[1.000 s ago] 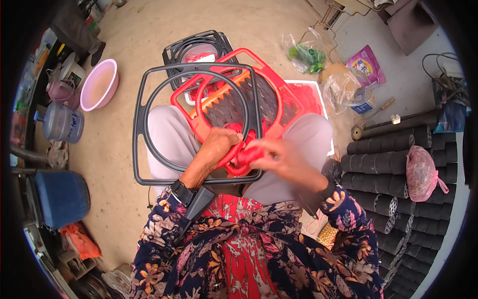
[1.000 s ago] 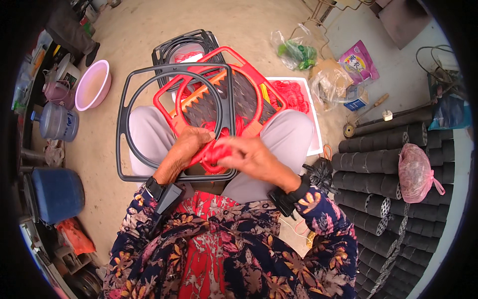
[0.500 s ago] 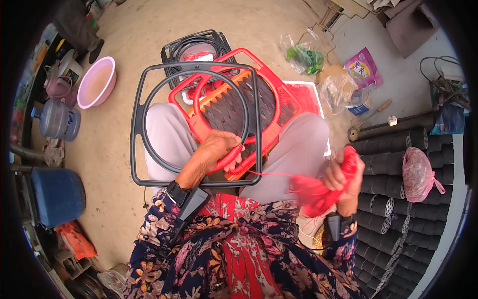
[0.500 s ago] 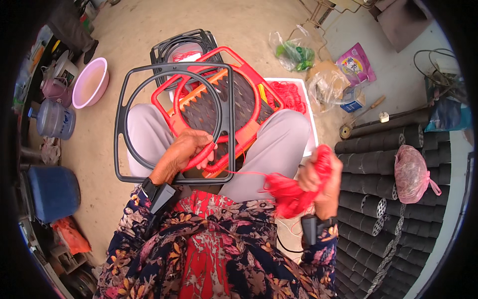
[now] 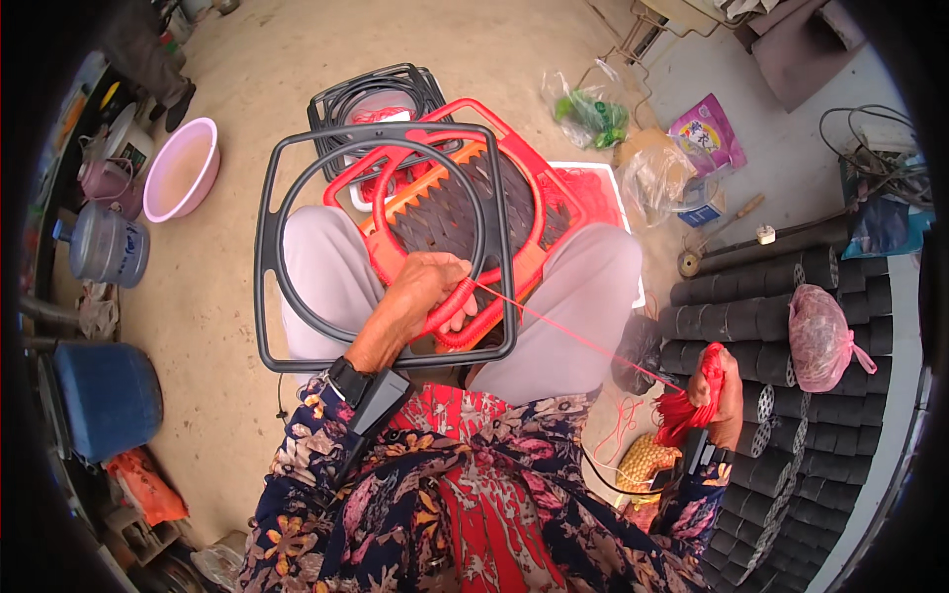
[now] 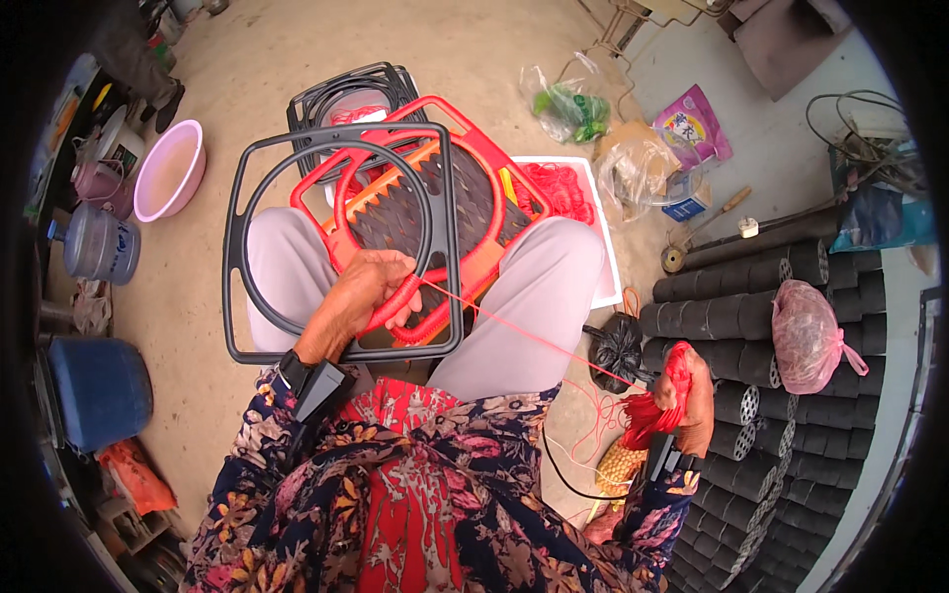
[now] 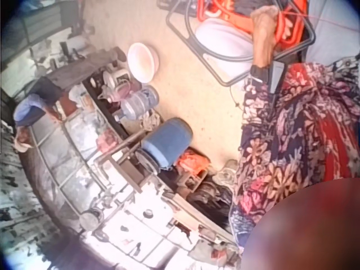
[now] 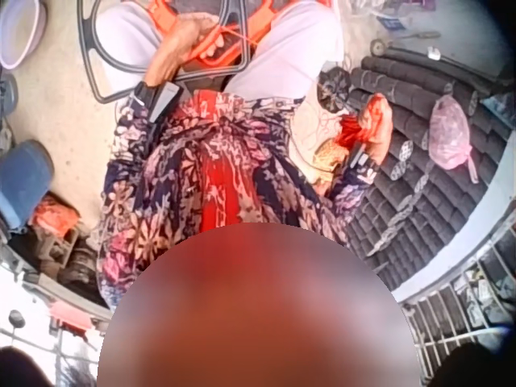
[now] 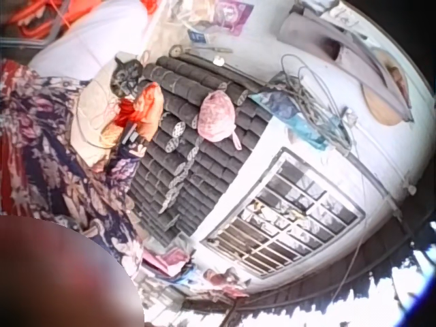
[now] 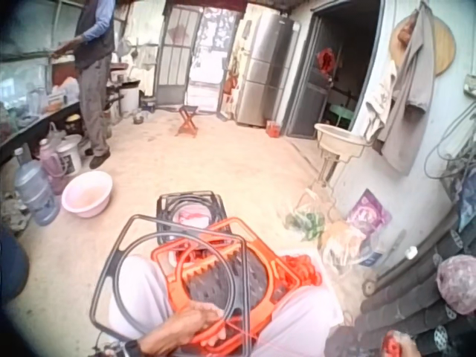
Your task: Winding a red cord around a plastic frame.
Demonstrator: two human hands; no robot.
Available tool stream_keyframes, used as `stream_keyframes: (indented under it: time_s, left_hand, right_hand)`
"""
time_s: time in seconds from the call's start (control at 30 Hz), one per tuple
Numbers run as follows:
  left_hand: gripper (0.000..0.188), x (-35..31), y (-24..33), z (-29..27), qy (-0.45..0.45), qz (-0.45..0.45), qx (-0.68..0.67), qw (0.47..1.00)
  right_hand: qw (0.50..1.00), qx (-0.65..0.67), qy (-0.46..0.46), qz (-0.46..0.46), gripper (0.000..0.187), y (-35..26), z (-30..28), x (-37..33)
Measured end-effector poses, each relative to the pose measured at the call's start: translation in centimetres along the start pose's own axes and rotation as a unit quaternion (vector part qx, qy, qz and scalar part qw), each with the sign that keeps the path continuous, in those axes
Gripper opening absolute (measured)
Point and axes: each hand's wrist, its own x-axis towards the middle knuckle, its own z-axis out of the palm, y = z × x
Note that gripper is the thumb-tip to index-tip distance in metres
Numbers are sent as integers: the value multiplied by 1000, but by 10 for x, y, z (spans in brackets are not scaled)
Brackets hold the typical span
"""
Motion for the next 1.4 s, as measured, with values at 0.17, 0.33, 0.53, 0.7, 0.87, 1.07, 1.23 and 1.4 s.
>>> stream_keyframes:
  time_s: [0.17, 0.33, 0.53, 0.7, 0.87, 1.07, 1.23, 1.4]
  left_hand:
    - [17, -2, -10, 3, -23, 0, 120, 993]
    - [17, -11, -36, 17, -17, -38, 218, 975]
    - [24, -14, -62, 32, -2, 92, 473, 876]
    - [29, -21, -69, 34, 72, 208, 538, 814]
    - [31, -23, -69, 37, 67, 201, 534, 818]
    - [31, -31, -67, 39, 59, 237, 517, 821]
    - [31, -29, -69, 40, 67, 202, 516, 830]
    - [31, -30, -71, 43, 68, 256, 498, 826]
  right_hand:
    - [999, 1, 5, -51, 41, -49, 20, 6]
    - [954, -30, -128, -268, 41, -138, 137, 8]
    - [850, 35, -372, -372, 36, -220, 220, 11]
    - [824, 9, -466, -323, 36, -230, 284, 45]
    - [833, -101, -199, -506, 43, -145, 366, 66]
    - [780, -293, -380, -401, 27, -56, 373, 95]
    - [486, -556, -493, -460, 35, 32, 351, 128]
    - [696, -457, -529, -164, 34, 43, 316, 137]
